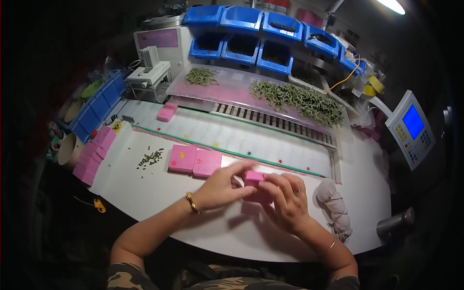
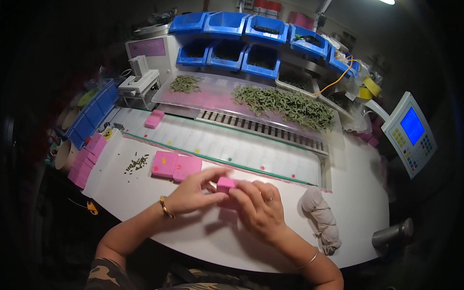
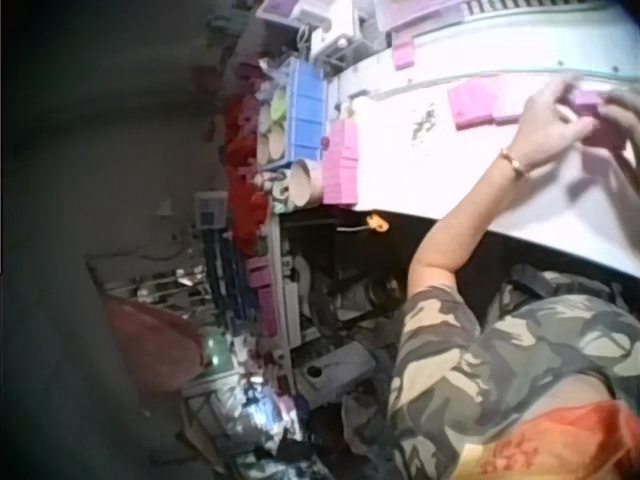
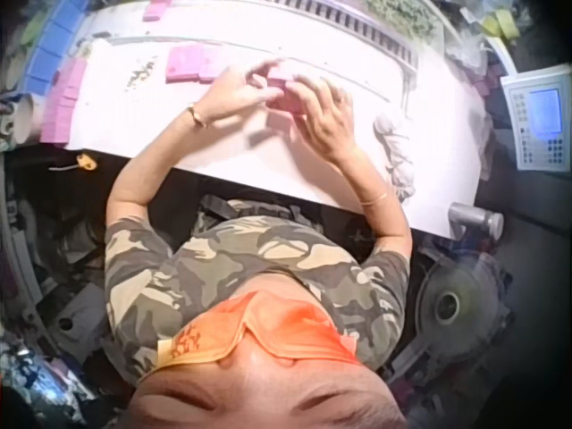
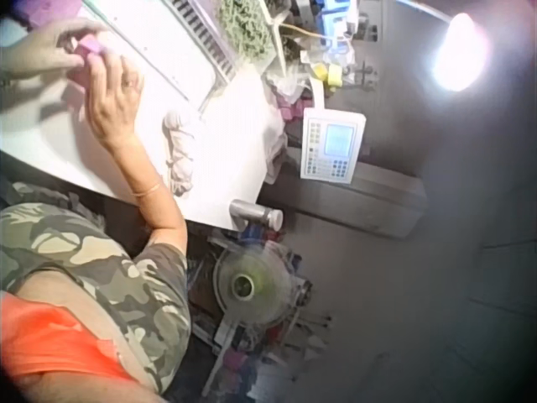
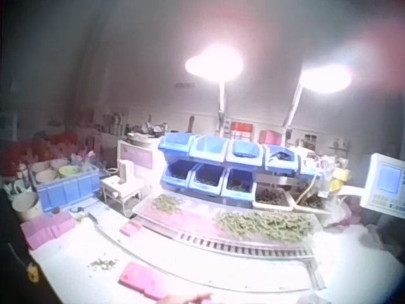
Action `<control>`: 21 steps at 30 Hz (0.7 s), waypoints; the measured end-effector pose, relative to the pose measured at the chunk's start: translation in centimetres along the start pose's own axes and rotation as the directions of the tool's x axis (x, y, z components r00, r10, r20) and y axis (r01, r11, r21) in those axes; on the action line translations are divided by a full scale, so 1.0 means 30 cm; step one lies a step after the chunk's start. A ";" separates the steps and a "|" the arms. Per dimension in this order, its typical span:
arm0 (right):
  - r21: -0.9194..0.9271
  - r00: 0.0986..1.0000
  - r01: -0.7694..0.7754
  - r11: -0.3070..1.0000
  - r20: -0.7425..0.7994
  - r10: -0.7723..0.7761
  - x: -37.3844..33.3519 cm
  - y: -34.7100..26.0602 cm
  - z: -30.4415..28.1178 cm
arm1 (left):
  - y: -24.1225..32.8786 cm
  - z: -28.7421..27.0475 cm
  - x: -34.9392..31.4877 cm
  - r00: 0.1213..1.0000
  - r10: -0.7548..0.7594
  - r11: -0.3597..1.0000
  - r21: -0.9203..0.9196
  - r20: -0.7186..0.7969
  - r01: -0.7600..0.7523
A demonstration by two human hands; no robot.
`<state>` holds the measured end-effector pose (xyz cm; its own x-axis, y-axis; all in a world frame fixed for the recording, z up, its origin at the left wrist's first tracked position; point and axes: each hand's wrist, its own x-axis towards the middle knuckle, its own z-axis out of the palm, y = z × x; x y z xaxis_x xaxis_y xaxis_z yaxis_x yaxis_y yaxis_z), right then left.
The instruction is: The person assembles small components into pink plastic housings by hand. They insert metal parts and multicolored wires into the housings, then press the components together and set the completed units on a table.
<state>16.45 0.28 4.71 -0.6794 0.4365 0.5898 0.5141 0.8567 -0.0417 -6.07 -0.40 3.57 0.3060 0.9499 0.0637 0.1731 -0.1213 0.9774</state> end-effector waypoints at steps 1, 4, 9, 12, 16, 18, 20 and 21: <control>-0.008 0.999 0.004 1.000 0.032 -0.003 -0.019 -0.018 -0.023 | -0.009 0.024 -0.007 0.995 0.084 0.996 0.025 0.045 -0.086; 0.082 0.992 -0.076 0.994 0.111 0.067 -0.070 -0.030 -0.064 | 0.004 0.082 -0.040 0.990 0.142 0.977 0.161 0.013 -0.142; 0.154 0.979 -0.172 0.973 0.133 0.152 -0.078 -0.043 -0.063 | -0.014 0.148 -0.106 0.955 0.297 0.886 0.374 -0.005 -0.274; 0.142 0.982 -0.157 0.977 0.129 0.139 -0.063 -0.061 -0.047 | -0.005 0.168 -0.120 0.962 0.270 0.876 0.408 0.031 -0.259; 0.118 0.982 -0.127 0.985 0.155 0.108 -0.033 -0.066 -0.043 | -0.017 0.175 -0.127 0.983 0.182 0.930 0.320 0.031 -0.182; 0.133 0.981 -0.112 0.985 0.173 0.089 -0.029 -0.065 -0.040 | -0.054 0.175 -0.108 0.990 0.139 0.949 0.284 0.015 -0.138; 0.130 0.988 -0.074 0.989 0.141 0.056 -0.027 -0.070 -0.038 | -0.080 0.158 -0.077 0.964 0.258 0.929 0.258 0.061 -0.264; 0.134 0.989 -0.072 0.988 0.141 0.052 -0.036 -0.074 -0.040 | -0.073 0.149 -0.075 0.965 0.255 0.930 0.259 0.057 -0.261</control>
<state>16.67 -2.42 5.12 -0.7187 0.5152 0.4669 0.4865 0.8524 -0.1917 -2.95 -3.55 0.39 0.3926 0.8696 0.2994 0.3239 -0.4354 0.8399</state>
